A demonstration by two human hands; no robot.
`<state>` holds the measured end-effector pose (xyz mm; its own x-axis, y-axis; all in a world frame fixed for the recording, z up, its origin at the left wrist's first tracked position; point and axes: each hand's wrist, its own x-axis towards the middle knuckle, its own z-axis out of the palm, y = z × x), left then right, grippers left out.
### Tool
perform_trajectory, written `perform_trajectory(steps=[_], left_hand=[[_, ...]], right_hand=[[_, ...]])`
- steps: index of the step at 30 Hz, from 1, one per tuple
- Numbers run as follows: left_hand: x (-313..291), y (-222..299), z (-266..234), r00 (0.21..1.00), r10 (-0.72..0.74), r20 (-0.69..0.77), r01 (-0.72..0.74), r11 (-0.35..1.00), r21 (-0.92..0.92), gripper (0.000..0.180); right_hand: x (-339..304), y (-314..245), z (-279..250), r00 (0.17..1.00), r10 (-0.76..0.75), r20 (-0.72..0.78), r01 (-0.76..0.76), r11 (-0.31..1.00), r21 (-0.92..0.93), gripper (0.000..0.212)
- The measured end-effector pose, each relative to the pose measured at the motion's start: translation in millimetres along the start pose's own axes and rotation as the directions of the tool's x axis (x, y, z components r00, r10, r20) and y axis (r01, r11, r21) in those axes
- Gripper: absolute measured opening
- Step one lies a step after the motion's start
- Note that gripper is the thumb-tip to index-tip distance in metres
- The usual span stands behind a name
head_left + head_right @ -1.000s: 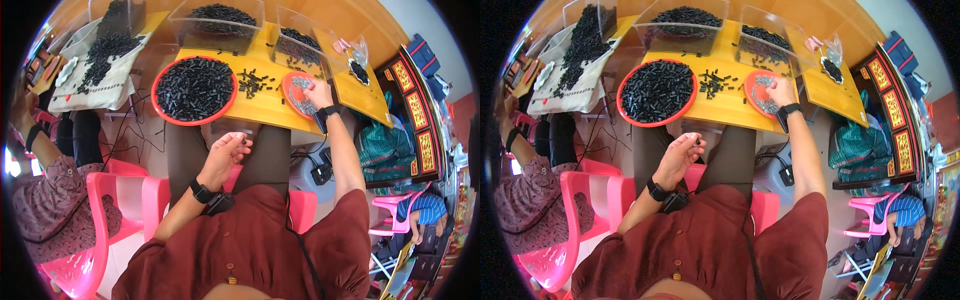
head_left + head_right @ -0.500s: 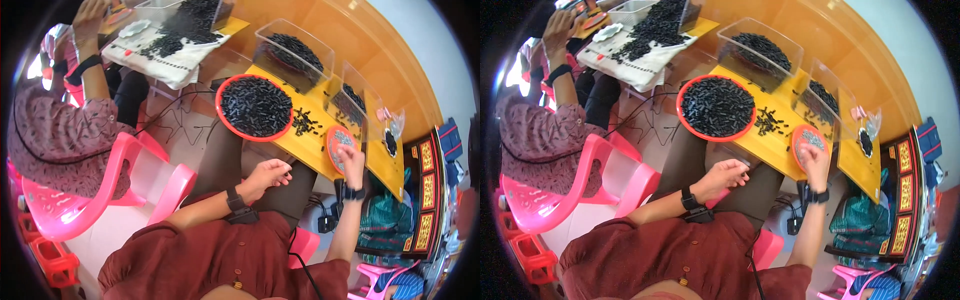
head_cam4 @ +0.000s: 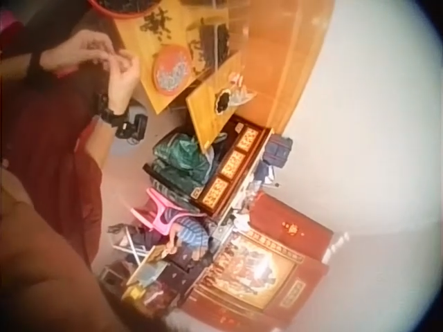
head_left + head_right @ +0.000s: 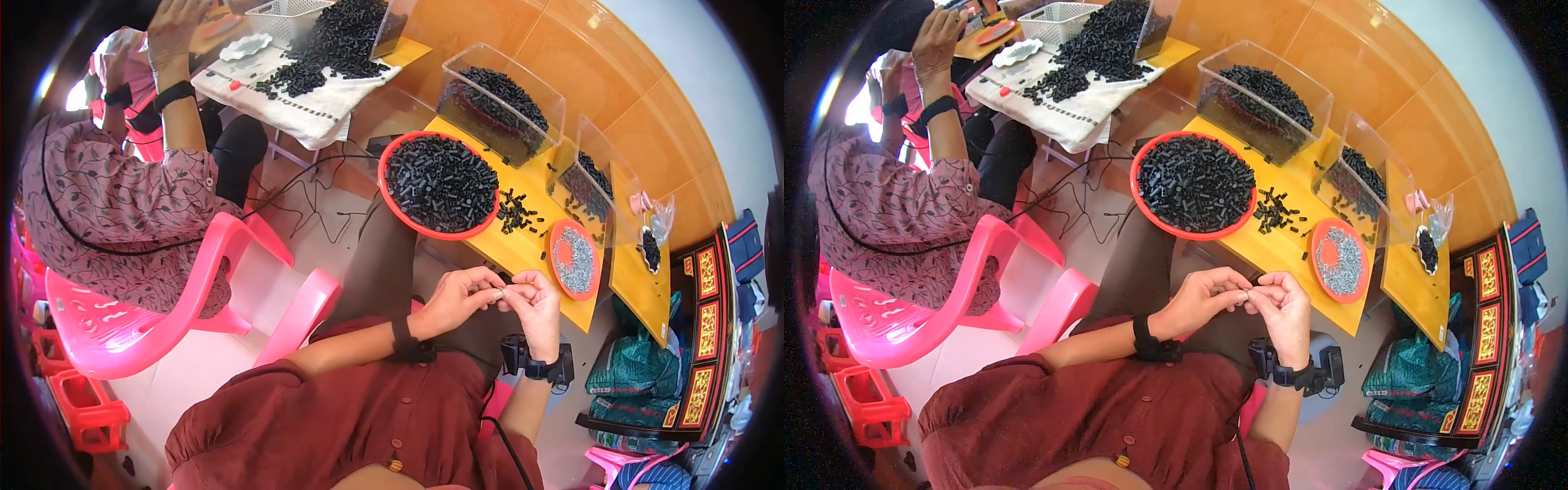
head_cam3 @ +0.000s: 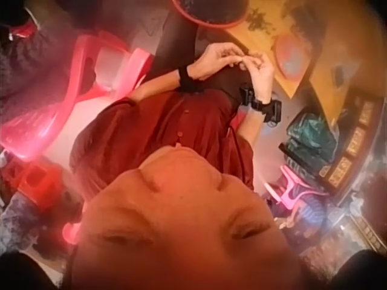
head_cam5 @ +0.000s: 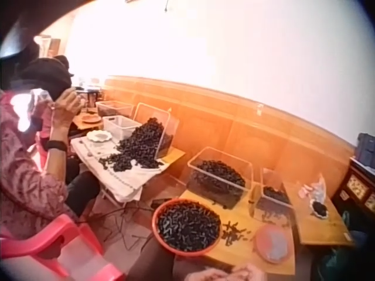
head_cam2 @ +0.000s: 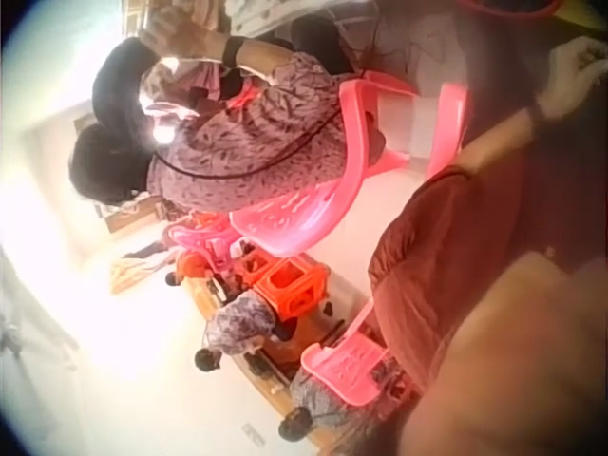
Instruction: The person assembles small black plastic components by hand at a workbench.
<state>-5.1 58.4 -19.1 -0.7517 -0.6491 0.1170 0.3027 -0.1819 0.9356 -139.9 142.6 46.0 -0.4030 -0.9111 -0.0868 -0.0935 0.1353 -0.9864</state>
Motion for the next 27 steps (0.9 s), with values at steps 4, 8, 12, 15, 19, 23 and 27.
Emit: perform_trajectory(steps=[4,8,12,15,19,23,27], left_hand=[[0,3,2,0.997,0.074,0.014,-0.074,0.997,0.033,0.013],[2,0,6,0.992,0.114,-0.054,-0.117,0.990,-0.073,0.013],[2,10,4,0.993,0.000,-0.114,-0.017,0.989,-0.145,0.012],[6,11,4,0.994,-0.033,-0.106,0.020,0.992,-0.125,0.013],[6,10,8,0.995,-0.007,-0.099,0.002,0.999,-0.053,0.012],[6,8,8,0.998,0.044,-0.042,-0.044,0.999,0.000,0.010],[5,9,5,0.999,0.038,-0.034,-0.037,0.998,0.043,0.008]], right_hand=[[-8,-5,-4,0.994,0.107,-0.016,-0.103,0.984,0.144,0.020],[-5,3,-3,0.991,0.129,-0.044,-0.119,0.977,0.176,0.021],[2,1,-1,0.993,0.106,0.046,-0.114,0.958,0.263,0.021],[2,2,-1,0.997,0.059,0.058,-0.074,0.949,0.307,0.019],[0,4,-3,0.999,0.024,0.024,-0.031,0.953,0.301,0.018],[-5,3,-4,1.000,0.004,0.010,-0.006,0.966,0.257,0.016],[-6,1,1,1.000,-0.018,0.008,0.016,0.982,0.190,0.016]])
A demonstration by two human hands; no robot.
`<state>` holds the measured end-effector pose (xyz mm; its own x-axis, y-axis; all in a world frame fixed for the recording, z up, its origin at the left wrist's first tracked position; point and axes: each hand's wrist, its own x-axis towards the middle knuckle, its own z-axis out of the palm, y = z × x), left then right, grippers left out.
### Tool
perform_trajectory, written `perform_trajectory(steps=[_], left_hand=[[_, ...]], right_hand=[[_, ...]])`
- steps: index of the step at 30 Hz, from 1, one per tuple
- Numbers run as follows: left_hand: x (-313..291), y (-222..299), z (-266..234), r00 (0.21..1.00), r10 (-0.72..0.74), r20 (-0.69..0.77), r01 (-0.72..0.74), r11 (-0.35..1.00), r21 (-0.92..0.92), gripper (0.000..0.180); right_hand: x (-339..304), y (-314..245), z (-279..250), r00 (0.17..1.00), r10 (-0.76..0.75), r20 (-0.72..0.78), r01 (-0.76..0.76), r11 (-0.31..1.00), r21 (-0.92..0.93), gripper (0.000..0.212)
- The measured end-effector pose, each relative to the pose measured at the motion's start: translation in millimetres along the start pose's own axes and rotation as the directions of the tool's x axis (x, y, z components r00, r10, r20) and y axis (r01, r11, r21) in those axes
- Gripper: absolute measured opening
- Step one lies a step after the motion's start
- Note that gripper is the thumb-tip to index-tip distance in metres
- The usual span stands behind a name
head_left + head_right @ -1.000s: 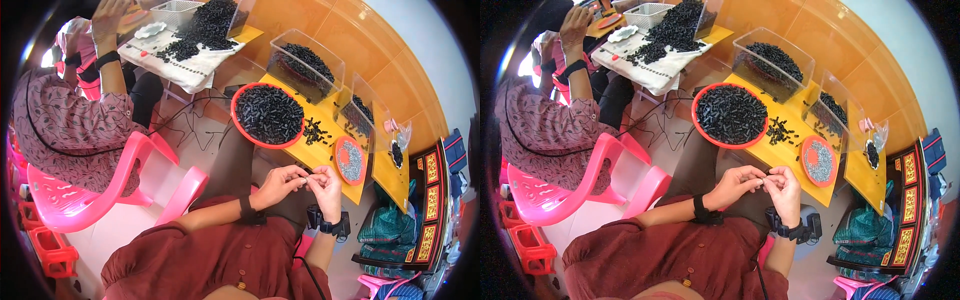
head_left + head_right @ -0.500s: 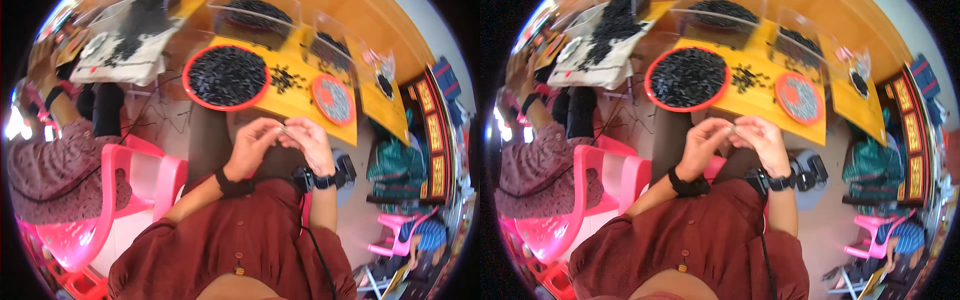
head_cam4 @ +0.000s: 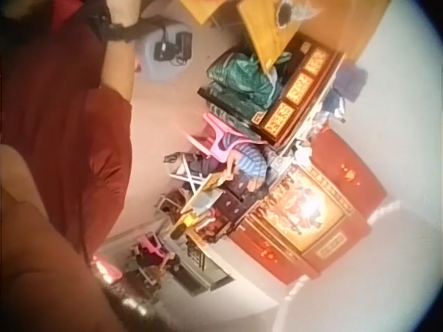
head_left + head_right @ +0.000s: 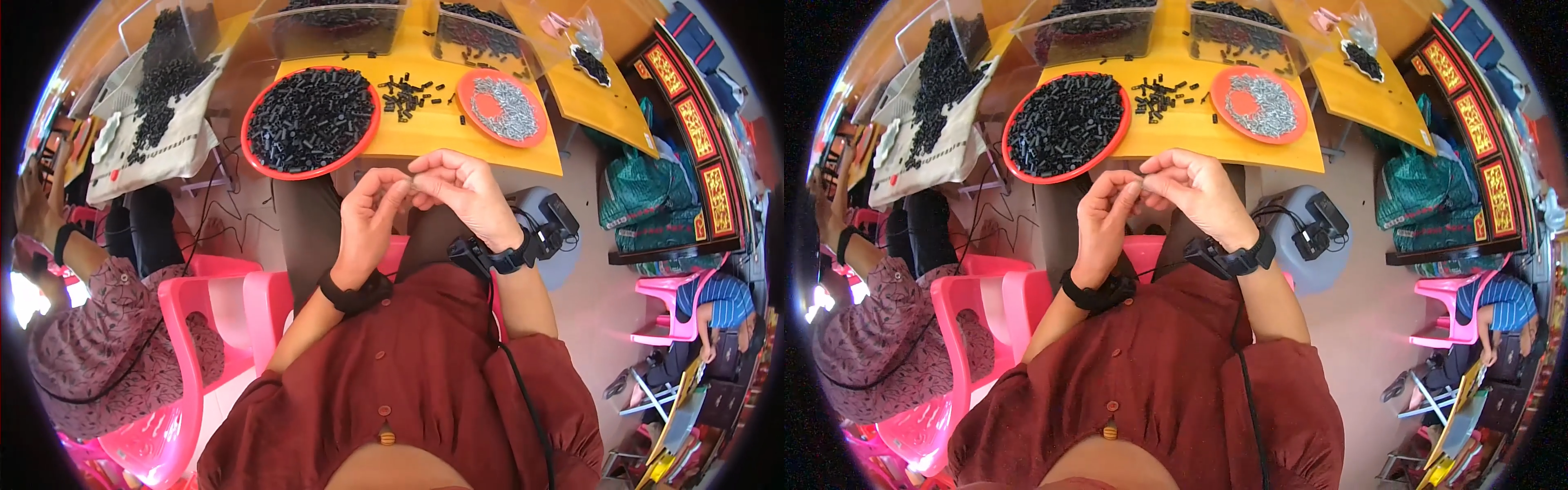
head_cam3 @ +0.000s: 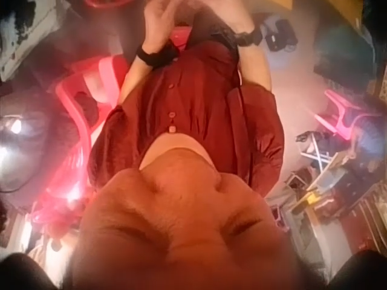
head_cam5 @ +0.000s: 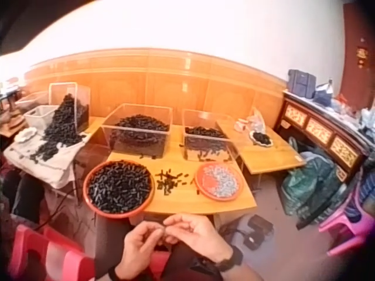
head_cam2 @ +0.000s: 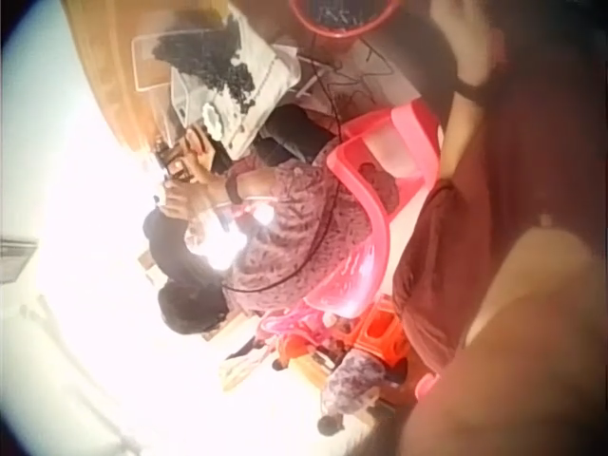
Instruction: The person assembles small black plastic components by hand at a workbench.
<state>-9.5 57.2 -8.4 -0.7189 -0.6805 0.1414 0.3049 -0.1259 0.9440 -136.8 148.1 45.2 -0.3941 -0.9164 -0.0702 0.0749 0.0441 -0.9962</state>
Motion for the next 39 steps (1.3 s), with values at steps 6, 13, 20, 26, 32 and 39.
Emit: perform_trajectory(steps=[6,13,20,26,32,39], left_hand=[[0,-3,1,0.999,0.038,-0.034,-0.039,0.999,-0.035,0.008],[0,0,2,0.991,0.094,-0.091,-0.089,0.994,0.064,0.007],[4,-6,-4,0.993,-0.027,-0.117,0.004,0.982,-0.191,0.008],[1,-5,-2,0.986,0.098,-0.137,-0.088,0.993,0.081,0.006],[-1,0,2,0.943,0.304,-0.134,-0.241,0.904,0.352,0.005],[0,0,-1,0.952,0.280,-0.127,-0.206,0.888,0.411,0.005]], right_hand=[[0,-1,-3,1.000,-0.012,-0.017,0.003,0.888,-0.459,0.031],[0,2,8,0.994,-0.103,0.035,0.109,0.914,-0.391,0.024],[-1,8,9,0.897,-0.435,-0.078,0.301,0.730,-0.613,0.015],[3,12,4,0.995,-0.087,-0.042,0.080,0.984,-0.159,0.014],[3,14,4,0.999,-0.033,0.004,0.033,0.997,-0.065,0.015],[1,12,19,0.983,-0.173,-0.057,0.163,0.975,-0.148,0.013]])
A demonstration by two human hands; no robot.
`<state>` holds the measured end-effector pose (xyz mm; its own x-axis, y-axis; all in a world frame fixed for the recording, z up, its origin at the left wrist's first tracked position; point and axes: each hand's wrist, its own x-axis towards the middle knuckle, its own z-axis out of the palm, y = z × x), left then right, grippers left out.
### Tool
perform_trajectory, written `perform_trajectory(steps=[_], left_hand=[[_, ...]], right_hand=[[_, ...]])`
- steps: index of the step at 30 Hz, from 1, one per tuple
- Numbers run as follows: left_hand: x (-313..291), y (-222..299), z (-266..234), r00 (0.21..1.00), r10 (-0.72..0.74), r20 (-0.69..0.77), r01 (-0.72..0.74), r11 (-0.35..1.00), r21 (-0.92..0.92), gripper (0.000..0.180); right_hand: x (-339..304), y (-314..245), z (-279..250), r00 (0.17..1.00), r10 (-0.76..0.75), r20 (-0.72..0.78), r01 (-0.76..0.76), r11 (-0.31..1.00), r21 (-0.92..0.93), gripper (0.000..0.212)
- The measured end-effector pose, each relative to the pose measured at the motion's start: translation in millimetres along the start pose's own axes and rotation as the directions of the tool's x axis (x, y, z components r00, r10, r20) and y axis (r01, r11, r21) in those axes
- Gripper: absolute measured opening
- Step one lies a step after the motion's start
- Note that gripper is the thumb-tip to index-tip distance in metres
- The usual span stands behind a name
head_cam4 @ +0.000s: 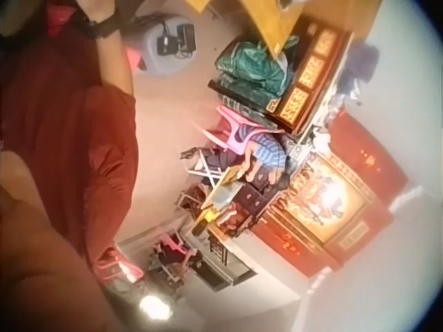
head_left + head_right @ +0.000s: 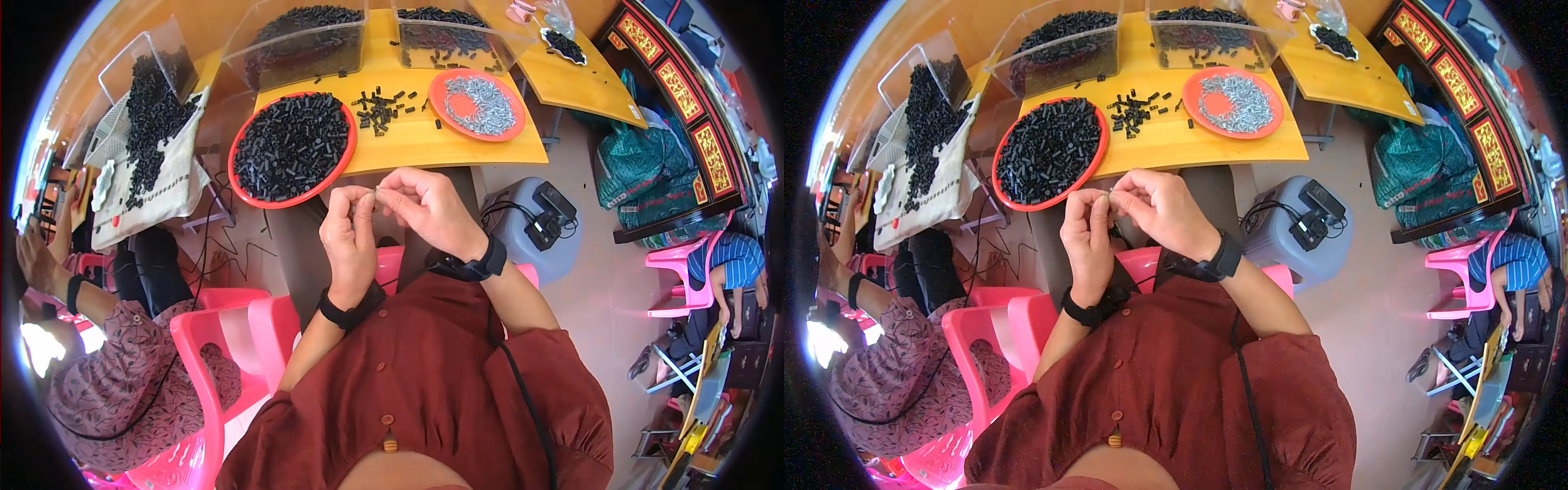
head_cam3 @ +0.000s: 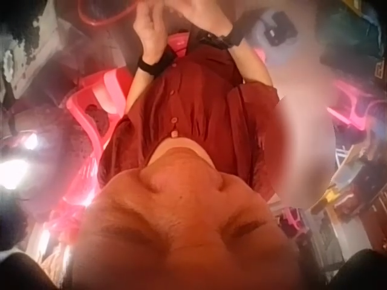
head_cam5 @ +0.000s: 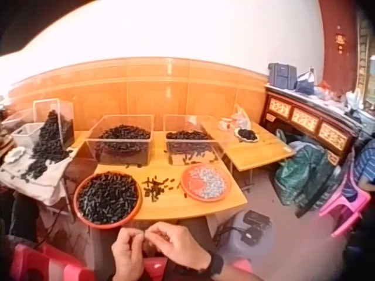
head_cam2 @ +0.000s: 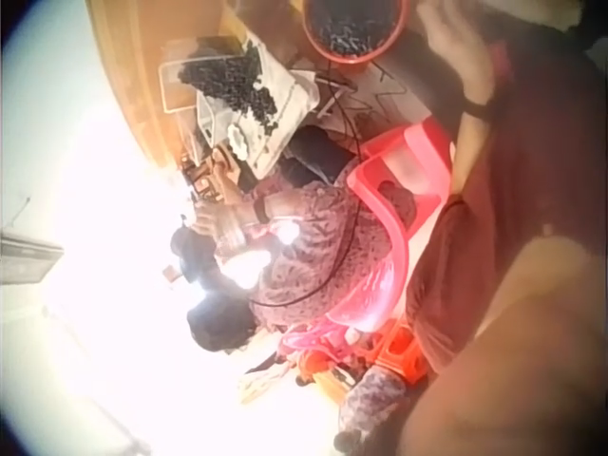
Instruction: The person assembles small black plastic components by hand at a workbench.
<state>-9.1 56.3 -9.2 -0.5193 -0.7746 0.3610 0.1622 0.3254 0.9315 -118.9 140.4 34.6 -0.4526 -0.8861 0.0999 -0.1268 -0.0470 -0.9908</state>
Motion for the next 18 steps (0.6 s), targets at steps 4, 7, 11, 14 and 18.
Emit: perform_trajectory(steps=[4,7,11,14,18], left_hand=[[5,1,-3,0.985,-0.147,0.085,0.156,0.981,-0.115,0.007],[6,-6,-3,0.960,-0.228,0.159,0.257,0.946,-0.195,0.010],[4,1,-1,0.981,-0.172,0.086,0.181,0.977,-0.116,0.008],[1,0,1,1.000,-0.027,-0.015,0.028,1.000,0.010,0.007],[0,5,2,0.995,0.058,-0.081,-0.049,0.993,0.104,0.007]], right_hand=[[4,10,5,0.891,-0.452,-0.049,0.378,0.798,-0.470,0.010],[6,12,10,0.838,-0.544,-0.028,0.418,0.676,-0.606,0.008],[4,13,10,0.867,-0.482,-0.130,0.372,0.797,-0.475,0.010],[2,7,9,0.979,-0.147,-0.144,0.131,0.984,-0.118,0.014],[2,4,4,0.998,0.024,-0.057,-0.020,0.996,0.083,0.016]])
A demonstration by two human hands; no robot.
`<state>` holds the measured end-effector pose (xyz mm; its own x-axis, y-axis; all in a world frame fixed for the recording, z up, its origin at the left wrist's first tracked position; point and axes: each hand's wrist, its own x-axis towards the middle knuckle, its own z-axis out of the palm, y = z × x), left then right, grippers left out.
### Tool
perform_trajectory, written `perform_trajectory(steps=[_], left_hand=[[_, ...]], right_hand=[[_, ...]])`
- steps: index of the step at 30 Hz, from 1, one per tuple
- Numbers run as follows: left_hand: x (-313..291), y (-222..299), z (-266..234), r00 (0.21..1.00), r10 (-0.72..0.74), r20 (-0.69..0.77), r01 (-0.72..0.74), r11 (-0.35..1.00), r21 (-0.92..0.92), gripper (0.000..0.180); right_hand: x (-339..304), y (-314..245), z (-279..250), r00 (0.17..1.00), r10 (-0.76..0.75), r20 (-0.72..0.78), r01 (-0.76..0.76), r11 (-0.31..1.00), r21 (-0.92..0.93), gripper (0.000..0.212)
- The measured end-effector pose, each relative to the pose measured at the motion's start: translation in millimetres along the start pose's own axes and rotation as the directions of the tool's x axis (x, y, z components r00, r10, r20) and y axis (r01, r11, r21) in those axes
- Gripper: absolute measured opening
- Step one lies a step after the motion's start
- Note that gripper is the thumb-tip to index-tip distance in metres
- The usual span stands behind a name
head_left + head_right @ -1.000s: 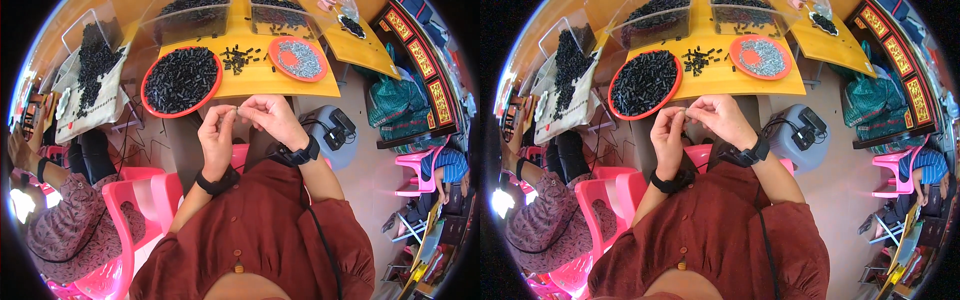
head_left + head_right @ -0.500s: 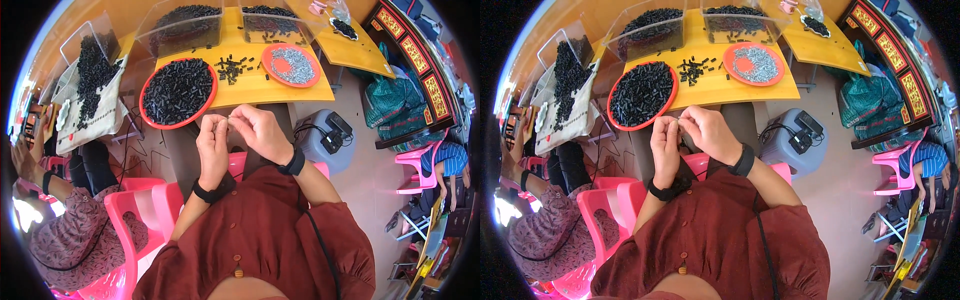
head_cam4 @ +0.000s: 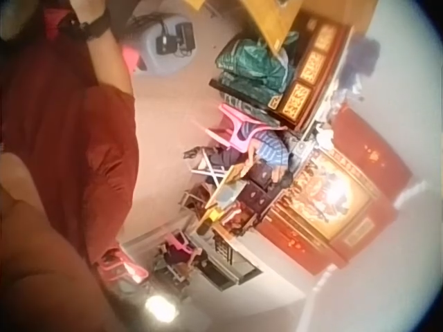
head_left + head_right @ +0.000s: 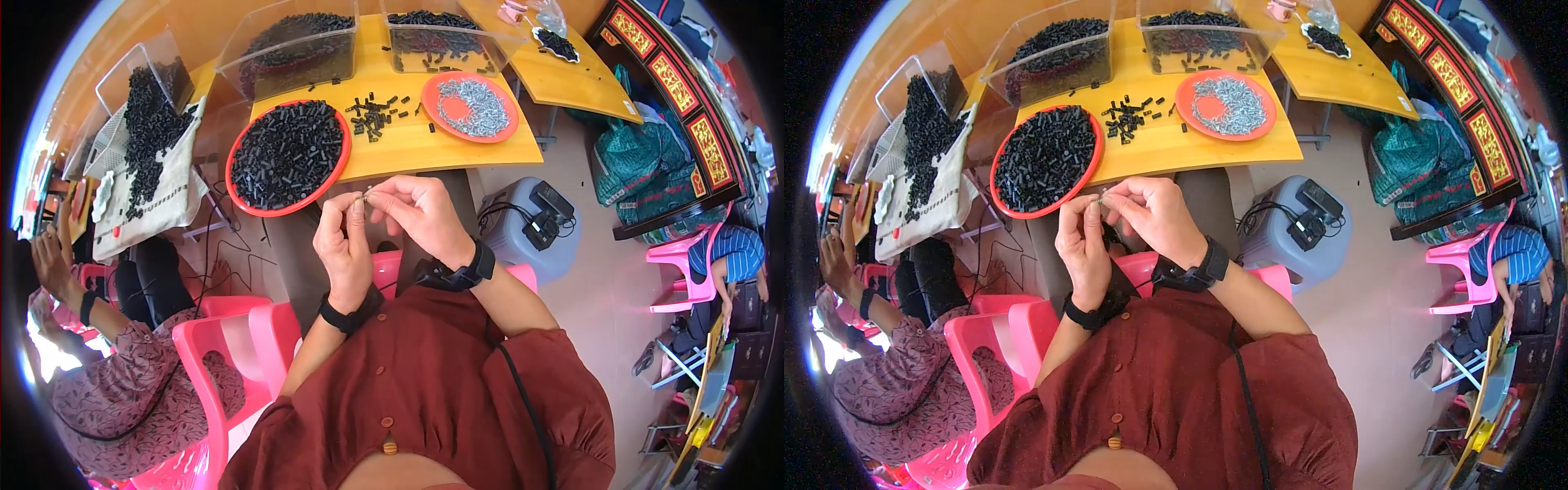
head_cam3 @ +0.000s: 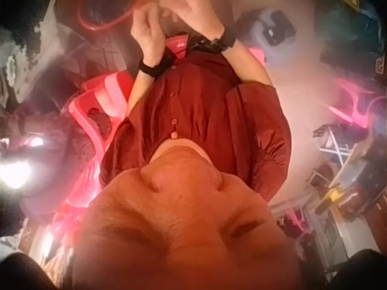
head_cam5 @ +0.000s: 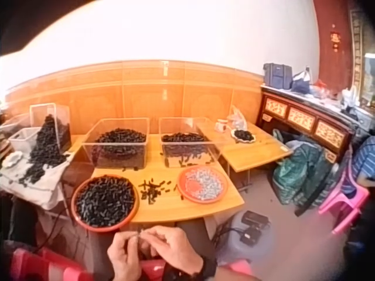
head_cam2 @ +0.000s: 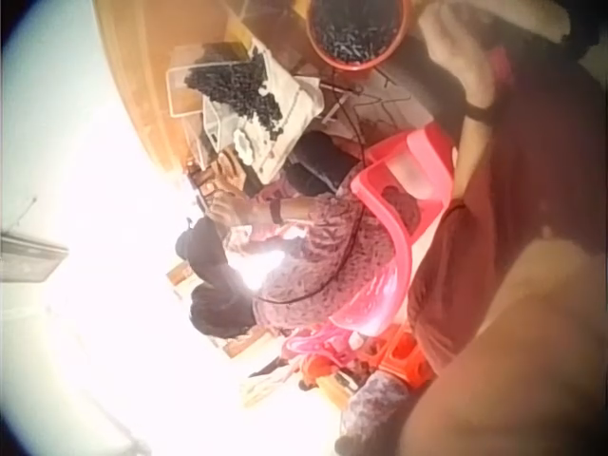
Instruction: The person assembles small black plastic components by hand at a workbench.
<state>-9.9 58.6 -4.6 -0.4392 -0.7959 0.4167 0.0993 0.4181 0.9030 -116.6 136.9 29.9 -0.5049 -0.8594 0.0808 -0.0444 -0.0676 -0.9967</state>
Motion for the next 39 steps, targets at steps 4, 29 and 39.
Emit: perform_trajectory(steps=[4,29,39], left_hand=[[-2,0,1,1.000,-0.024,-0.010,0.023,0.998,-0.055,0.008],[4,-11,-1,0.793,-0.423,0.439,0.608,0.595,-0.526,0.016],[3,-8,-3,0.727,-0.462,0.508,0.684,0.547,-0.482,0.015]], right_hand=[[1,3,-3,0.994,0.064,0.086,-0.075,0.988,0.138,0.015],[102,40,-176,0.899,-0.309,-0.310,-0.125,0.498,-0.858,0.011],[46,9,-100,0.960,-0.267,-0.085,0.175,0.810,-0.560,0.015]])
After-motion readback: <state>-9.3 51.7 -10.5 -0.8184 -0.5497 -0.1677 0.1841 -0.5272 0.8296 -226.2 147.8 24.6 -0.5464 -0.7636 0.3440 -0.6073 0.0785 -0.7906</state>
